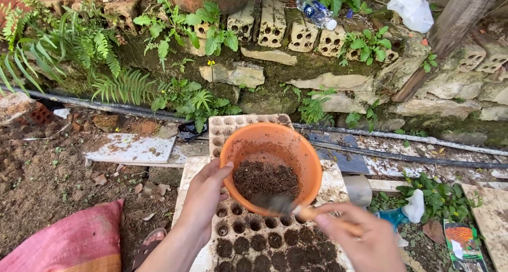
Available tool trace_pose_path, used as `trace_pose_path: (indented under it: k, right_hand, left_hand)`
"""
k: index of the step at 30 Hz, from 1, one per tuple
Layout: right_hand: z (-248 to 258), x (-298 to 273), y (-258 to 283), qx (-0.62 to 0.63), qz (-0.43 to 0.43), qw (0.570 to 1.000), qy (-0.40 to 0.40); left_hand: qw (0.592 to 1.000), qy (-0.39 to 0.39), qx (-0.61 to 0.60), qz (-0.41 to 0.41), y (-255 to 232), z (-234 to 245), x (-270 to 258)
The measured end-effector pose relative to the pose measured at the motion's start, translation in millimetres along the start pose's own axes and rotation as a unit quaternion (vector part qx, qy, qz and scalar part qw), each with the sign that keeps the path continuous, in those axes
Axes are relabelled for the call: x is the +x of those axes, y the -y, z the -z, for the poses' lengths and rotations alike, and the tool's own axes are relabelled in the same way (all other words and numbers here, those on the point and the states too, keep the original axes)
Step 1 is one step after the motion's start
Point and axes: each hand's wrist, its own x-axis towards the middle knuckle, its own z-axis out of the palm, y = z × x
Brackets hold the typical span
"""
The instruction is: Filling a plastic seed tray with soil using a small hand trowel and a bowl.
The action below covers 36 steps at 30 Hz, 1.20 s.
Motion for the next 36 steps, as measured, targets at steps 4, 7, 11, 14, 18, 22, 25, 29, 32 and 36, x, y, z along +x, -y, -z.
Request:
trace_pose_path:
  k: [4, 7, 11, 14, 18, 22, 25, 29, 32, 36]
  right_hand:
    - [14.1, -0.7, 14.0, 0.067, 0.080, 0.969, -0.225]
    - [6.2, 29.8, -16.6, -0.105, 0.212, 0.966, -0.108]
    - [5.1, 26.5, -12.6, -0.121, 0.159, 0.975, -0.099]
    - [25.6, 25.5, -18.3, -0.091, 0.160, 0.967, -0.178]
    - [78.4, 37.7, -45.8, -0.027, 0.129, 0.944, -0.301]
    - [122.9, 37.5, -77.6, 0.141, 0.000, 0.912, -0.386]
    - [132.9, 50.4, -125.9, 0.087, -0.127, 0.963, -0.223]
    - [120.6, 85.7, -193.1, 0.015, -0.188, 0.974, -0.125]
    - [106.9, 123.3, -213.8, 0.070, -0.183, 0.974, -0.113]
    - [87.4, 158.9, -212.3, 0.089, -0.198, 0.965, -0.144]
  left_hand:
    - [1.000, 0.002, 0.015, -0.017, 5.6, -2.9, 7.6]
    - [1.000, -0.008, 0.003, -0.018, 6.1, -4.9, 6.0]
    - [0.999, -0.017, 0.015, -0.024, 4.2, -4.1, 2.9]
    - [0.999, -0.013, 0.016, -0.028, 3.1, -1.4, 4.4]
    - [0.994, -0.046, 0.025, -0.091, 10.2, 18.2, 26.0]
    - [0.977, -0.098, 0.074, -0.174, -8.3, 52.5, 13.6]
    - [0.976, -0.090, 0.143, -0.136, -38.5, 112.1, 50.7]
    - [0.959, -0.106, 0.259, -0.045, -20.5, 128.2, 169.3]
    - [0.931, -0.151, 0.331, 0.031, 12.2, 139.2, 245.5]
    - [0.878, -0.216, 0.405, 0.138, 49.8, 139.8, 316.2]
